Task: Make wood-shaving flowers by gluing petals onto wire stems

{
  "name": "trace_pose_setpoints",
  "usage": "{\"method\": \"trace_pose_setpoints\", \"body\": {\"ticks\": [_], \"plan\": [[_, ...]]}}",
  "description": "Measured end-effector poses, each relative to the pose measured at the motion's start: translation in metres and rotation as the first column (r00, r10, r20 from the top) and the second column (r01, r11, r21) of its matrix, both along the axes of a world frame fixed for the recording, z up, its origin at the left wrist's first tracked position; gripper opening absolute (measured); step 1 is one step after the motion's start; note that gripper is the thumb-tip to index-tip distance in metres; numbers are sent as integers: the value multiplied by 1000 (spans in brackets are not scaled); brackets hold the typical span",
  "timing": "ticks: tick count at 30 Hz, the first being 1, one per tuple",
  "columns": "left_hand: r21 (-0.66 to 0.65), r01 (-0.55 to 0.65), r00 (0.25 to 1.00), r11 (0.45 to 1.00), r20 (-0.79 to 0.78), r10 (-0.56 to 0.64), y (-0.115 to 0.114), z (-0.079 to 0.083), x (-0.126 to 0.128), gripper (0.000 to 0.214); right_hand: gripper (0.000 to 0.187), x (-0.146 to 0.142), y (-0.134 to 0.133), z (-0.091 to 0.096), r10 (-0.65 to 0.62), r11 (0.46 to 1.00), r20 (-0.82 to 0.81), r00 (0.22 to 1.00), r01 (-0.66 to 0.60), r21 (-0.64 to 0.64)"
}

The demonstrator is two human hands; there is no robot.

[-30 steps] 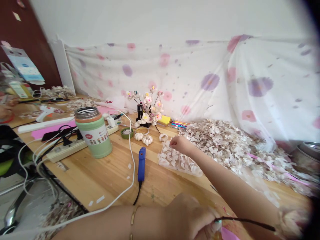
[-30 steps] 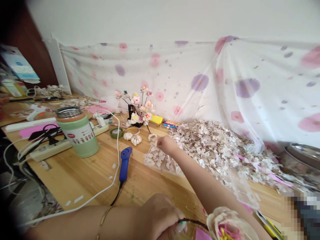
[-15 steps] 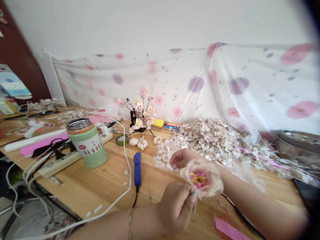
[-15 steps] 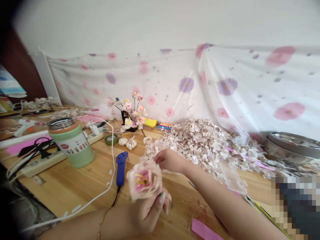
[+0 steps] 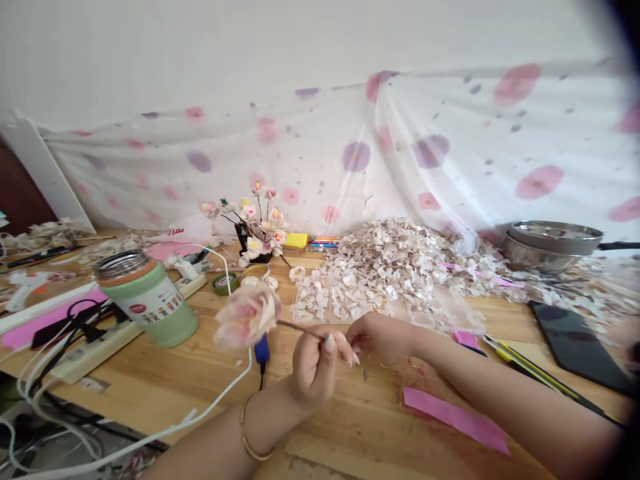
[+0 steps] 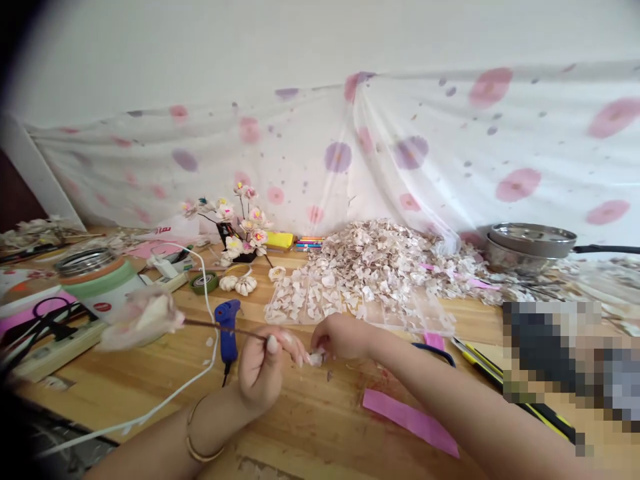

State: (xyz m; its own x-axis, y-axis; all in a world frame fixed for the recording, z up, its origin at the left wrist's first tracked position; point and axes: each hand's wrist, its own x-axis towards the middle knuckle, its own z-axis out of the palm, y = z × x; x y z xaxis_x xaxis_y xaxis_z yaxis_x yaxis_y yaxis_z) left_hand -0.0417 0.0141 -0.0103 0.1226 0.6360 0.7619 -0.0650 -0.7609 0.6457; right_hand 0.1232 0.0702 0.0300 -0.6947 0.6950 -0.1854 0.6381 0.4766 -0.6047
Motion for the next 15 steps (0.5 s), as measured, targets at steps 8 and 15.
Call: {"method": "trace_pose_setpoints", "body": {"ticks": [8,15], "plan": [[-13,-27,1000,1000,5,27,19,-3,-6,15,28,16,14,33,-169,981,-369,914,193,29],[-32,-140,986,990,-100,136,26,-1,-8,22,26,15,-17,61,88,987,-555,827,5,163]]}}
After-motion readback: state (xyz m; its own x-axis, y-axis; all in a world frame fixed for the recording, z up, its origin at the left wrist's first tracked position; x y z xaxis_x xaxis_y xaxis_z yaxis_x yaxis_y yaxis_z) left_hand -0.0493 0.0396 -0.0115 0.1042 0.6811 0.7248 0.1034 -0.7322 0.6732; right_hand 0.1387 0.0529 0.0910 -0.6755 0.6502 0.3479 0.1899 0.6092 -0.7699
